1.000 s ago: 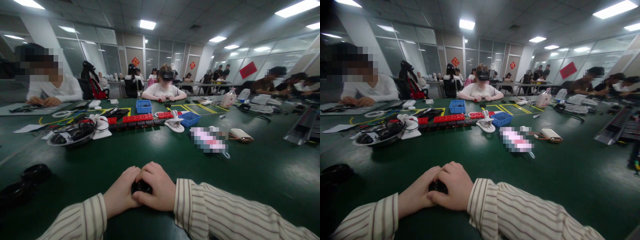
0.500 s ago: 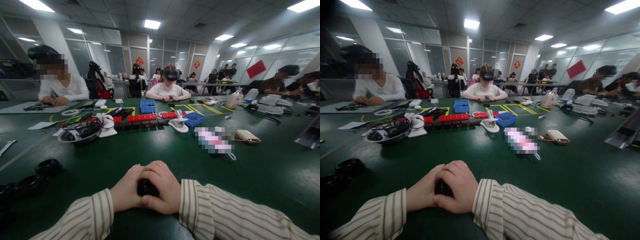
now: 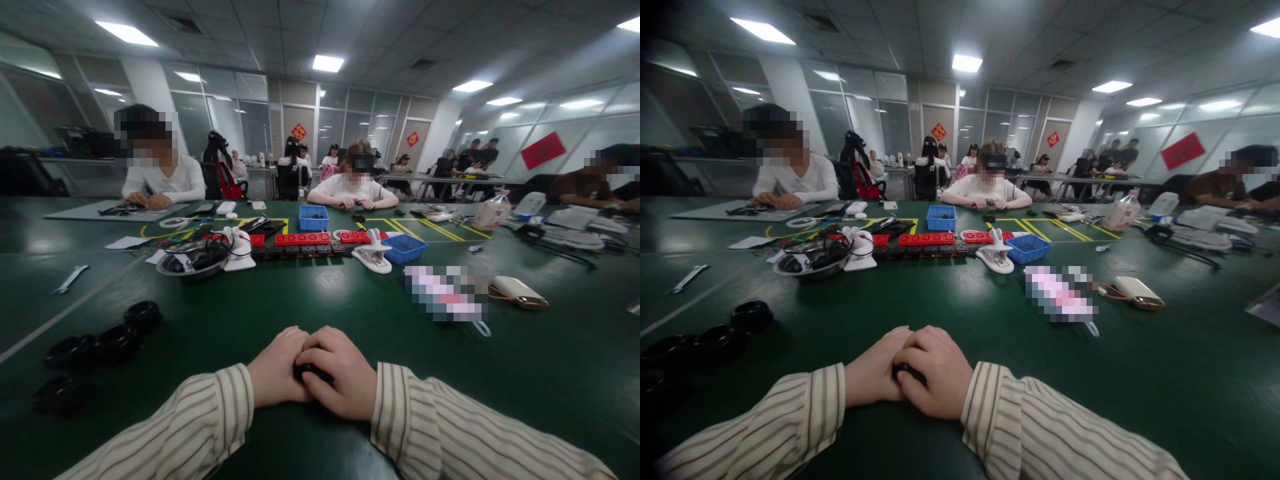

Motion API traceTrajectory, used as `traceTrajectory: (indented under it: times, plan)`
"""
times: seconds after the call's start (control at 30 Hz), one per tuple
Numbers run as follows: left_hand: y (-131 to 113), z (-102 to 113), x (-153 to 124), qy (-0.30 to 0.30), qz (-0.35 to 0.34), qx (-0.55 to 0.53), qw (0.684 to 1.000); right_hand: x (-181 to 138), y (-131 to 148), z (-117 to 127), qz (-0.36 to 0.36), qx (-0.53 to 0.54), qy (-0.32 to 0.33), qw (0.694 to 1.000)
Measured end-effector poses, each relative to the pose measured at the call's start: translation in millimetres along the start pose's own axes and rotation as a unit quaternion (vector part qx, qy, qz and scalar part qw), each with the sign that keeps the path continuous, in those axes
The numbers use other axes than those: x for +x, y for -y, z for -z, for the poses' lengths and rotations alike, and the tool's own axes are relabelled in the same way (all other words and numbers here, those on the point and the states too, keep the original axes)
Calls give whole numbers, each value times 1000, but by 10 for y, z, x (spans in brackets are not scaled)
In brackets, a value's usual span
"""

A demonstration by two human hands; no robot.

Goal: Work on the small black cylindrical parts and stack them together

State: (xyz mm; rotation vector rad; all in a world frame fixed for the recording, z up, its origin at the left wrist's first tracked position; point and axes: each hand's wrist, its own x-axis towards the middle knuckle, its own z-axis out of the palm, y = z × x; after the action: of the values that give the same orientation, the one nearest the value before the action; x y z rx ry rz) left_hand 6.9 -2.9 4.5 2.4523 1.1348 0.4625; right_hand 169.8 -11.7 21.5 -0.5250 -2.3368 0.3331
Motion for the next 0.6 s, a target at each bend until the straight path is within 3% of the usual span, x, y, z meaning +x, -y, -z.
traceTrajectory:
  times: [0.13, 0.23, 0.3, 0.5, 0.6]
  plan:
    - [54, -19, -2, 6, -20, -7, 1000, 15, 21, 8, 98, 39, 12, 994]
    - [80, -19, -11, 16, -34, -13, 999, 6, 33, -4, 120, 42, 16, 992]
    - [78, -9, -20, 14, -29, -29, 999, -8, 25, -14, 93, 34, 3, 995]
    - [6, 53, -31, -22, -4, -66, 998, -47, -53, -37, -79, 2, -49, 996]
    - [-18, 59, -24, -33, 7, -39, 999, -44, -65, -39, -97, -19, -29, 995]
